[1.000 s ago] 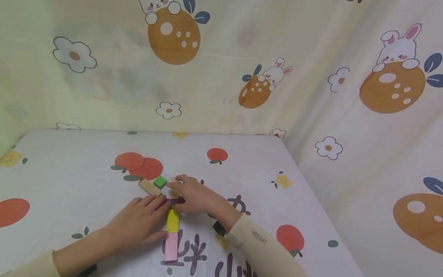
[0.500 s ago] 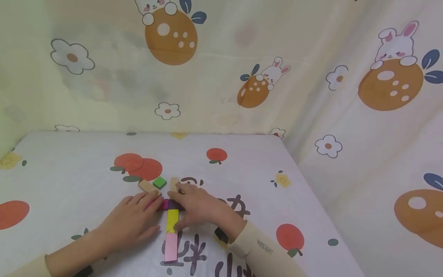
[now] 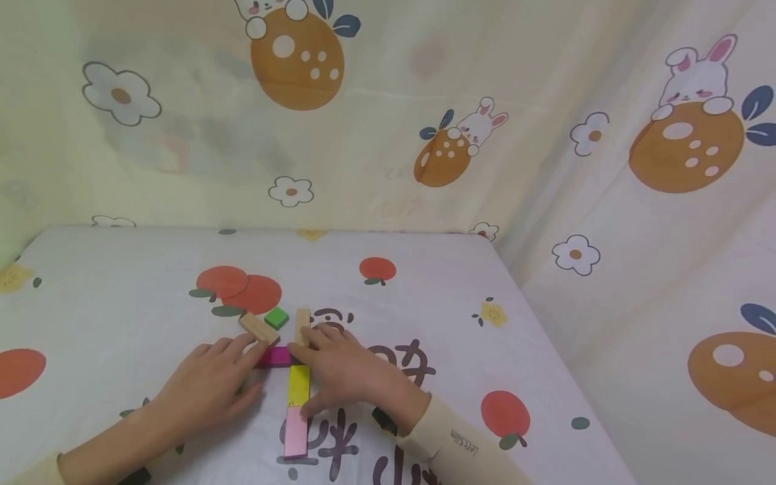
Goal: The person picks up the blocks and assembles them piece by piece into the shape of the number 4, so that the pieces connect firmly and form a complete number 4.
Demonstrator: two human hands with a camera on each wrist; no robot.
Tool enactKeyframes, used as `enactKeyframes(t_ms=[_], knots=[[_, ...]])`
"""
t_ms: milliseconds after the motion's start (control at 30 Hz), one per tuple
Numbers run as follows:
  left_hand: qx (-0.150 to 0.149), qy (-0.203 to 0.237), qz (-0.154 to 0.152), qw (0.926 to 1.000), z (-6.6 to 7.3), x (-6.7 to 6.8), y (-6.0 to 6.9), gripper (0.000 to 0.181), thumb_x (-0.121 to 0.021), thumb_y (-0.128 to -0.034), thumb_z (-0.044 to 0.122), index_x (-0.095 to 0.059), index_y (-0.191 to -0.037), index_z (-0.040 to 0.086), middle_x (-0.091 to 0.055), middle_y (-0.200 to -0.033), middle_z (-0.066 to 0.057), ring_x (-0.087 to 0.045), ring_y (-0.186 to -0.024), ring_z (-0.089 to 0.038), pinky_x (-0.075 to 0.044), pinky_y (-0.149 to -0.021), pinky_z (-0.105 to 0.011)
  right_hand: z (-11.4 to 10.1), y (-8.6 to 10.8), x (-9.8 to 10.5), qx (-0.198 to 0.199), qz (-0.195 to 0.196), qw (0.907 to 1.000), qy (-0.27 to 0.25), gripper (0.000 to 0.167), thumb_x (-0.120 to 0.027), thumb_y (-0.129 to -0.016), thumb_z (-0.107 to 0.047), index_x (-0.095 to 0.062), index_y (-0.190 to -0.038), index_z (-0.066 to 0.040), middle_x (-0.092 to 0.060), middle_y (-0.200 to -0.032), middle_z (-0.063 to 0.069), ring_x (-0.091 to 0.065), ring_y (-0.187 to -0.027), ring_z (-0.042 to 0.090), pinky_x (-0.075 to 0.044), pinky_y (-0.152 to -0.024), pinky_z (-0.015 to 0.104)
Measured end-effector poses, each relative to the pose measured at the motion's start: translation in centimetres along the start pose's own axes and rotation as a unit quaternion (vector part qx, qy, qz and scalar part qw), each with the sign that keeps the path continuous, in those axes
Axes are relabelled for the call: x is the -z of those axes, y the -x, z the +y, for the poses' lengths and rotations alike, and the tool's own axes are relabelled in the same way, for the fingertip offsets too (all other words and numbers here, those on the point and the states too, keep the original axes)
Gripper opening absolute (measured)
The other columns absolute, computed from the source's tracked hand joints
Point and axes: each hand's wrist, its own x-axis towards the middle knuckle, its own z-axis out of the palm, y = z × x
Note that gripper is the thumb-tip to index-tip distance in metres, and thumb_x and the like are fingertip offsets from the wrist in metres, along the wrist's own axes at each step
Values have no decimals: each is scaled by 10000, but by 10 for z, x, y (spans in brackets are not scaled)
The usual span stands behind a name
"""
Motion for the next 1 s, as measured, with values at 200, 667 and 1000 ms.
enactKeyframes(t_ms=[200,667,1000], knots=[[87,52,10,9999,-1,0,2,643,-762,-876,437,-601,-1414,123,-638,-1317,-90,-632,-1115,-303,-563,-923,-500,-1,1,4,-60,108,9999,-115,984,-848,-793,-564,-400,-1603,-229,-322,-1686,53,-253,-1578,323,-293,-1241,569],[364,100,160,9992,-6,1,7,608,-771,-867,423,-603,-1360,110,-657,-1232,-98,-654,-1062,-294,-583,-879,-487,-5,3,5,-77,-109,9997,-185,975,-868,-789,-511,-385,-1607,-293,-269,-1713,13,-210,-1595,299,-267,-1258,548],[443,129,42,9989,-5,1,11,487,-773,-866,374,-658,-1247,93,-666,-1047,-50,-631,-871,-230,-579,-739,-422,-11,2,1,13,-257,9995,-155,1005,-890,-749,-533,-401,-1596,-304,-271,-1712,5,-244,-1585,301,-285,-1257,519]])
